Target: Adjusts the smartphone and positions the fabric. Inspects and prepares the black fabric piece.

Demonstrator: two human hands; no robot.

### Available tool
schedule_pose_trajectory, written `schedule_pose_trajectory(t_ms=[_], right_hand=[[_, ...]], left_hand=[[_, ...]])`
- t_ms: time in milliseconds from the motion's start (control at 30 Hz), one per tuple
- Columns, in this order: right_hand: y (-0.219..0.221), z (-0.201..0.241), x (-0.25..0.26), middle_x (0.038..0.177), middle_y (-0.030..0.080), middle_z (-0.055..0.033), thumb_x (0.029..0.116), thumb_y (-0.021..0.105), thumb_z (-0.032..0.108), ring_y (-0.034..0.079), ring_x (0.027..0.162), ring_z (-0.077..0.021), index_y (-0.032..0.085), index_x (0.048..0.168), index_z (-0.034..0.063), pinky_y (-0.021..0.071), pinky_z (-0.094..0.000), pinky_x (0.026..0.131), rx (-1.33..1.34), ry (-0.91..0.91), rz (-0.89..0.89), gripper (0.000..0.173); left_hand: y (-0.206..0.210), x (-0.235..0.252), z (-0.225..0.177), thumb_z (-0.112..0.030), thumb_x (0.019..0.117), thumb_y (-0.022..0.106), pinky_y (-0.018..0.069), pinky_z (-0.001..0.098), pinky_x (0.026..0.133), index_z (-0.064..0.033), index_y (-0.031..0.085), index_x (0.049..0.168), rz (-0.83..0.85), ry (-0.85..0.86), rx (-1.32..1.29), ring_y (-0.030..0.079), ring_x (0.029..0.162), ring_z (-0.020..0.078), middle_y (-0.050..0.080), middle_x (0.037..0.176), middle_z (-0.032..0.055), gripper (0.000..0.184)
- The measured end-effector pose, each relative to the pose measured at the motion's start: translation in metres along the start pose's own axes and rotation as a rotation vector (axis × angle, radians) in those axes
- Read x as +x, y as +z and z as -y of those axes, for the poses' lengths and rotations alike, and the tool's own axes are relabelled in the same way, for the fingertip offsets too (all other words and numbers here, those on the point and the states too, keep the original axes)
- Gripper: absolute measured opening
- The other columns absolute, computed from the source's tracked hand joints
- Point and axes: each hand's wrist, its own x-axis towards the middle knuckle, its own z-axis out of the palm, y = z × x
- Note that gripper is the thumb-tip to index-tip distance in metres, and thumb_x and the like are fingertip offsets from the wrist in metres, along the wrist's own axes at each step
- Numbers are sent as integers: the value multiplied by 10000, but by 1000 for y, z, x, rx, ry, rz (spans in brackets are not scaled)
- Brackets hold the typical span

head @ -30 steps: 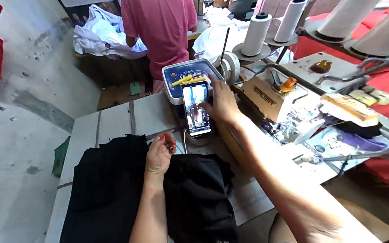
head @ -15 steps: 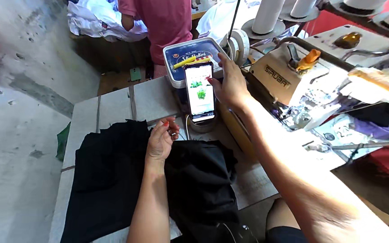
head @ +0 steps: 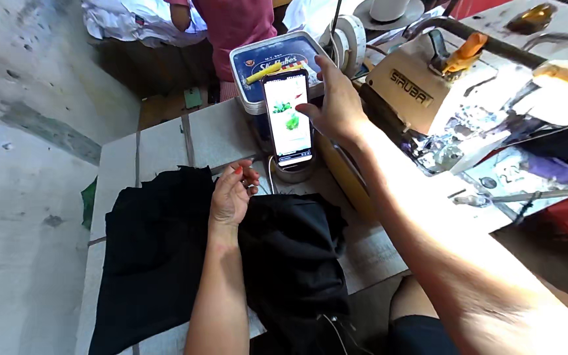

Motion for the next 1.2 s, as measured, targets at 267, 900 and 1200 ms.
schedule_pose_trajectory(t_ms=[267,900,1200], right_hand=[[2,1,0,1468,457,-290,723,925,186,410,1385,-478,234,1617,25,378,-635,1064,-95,-24,55,1142],[6,-6,3,1371,571,-249,1096,424,338,576,1249,-378,369,1554,-3,443,-536,1050,74,-15,-103,574],[3,-3,2,1382,558,-257,1093,453,298,545,1281,-390,418,1521,-19,426,-529,1067,37,14,-71,534]], left_hand=[[0,1,1,-255,1023,391,555,198,681,-215,679,1069,14,0,0,677,778,49,716,862,-64,294],[-1,1,1,-259,1008,435,558,200,680,-215,689,1063,21,-1,-1,682,778,50,724,870,-55,264],[-3,1,2,-265,1016,422,560,201,685,-212,697,1064,40,9,5,686,787,54,730,884,-53,285]])
